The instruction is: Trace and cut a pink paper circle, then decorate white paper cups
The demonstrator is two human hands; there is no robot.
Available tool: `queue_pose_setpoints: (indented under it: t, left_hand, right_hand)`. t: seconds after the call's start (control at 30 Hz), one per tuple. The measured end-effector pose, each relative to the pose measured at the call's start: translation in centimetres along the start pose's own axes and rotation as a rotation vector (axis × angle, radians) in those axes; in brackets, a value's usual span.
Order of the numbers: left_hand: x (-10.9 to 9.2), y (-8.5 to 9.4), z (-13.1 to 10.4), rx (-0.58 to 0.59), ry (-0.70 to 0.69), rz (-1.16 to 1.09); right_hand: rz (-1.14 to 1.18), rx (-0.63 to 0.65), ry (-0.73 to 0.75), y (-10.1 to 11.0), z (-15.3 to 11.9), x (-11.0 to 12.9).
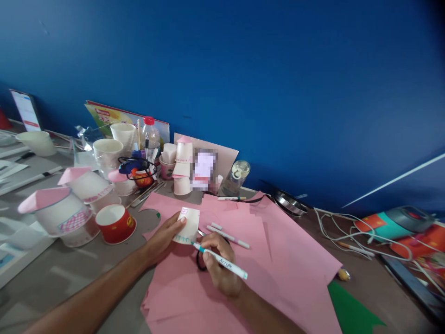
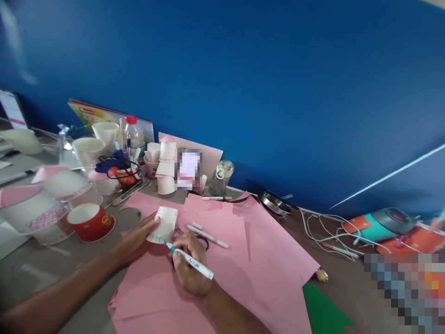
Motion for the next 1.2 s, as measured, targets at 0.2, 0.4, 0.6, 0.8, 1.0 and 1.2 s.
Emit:
queue_pose_setpoints:
  t: [0.2,0.4,0.6,0.8,1.0,1.2]
  left_hand:
    - [0.0,0.2,0.1,-0.008,-0.012,-0.003]
    - [0.0,0.1,0.1,-0.002,-0.012,0.001]
    - [-0.1,-0.1,0.0,-0.01,0.004,-0.028]
    - [-0.1,0.0,0.1,-0.024,-0.007,-0.056]
    - [-0.2,0.1,0.1,-0.027,-0.023,-0.114]
    - [-0.4,-0.2,0.1,0.032,0.003,-0.164]
  right_hand:
    - [-0.014,-0.027,-0.033,0.2,0.0,-0.1]
    - [0.001,-0.029,-0.045,0.1,-0.1,-0.4]
    - [-0.011,-0.066,-0.083,0.6,-0.4,-1.5]
    - [0.037,-0.073,-0.082,0.9,-0.4,-1.3]
    - [0.059,-0.087,-0.098,0.9,-0.7,-1.9]
    - [0.039,-0.123,-0.103,1.2,-0.6,-2.1]
Point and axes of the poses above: each hand's wrist, its own z-axis towards the middle knuckle, its own y-axis out of the back of the hand, x = y × z, the point moved 8 cm from there along z, towards the middle knuckle, and after that the axes turned 8 degrees about z, right-handed, at the moved point
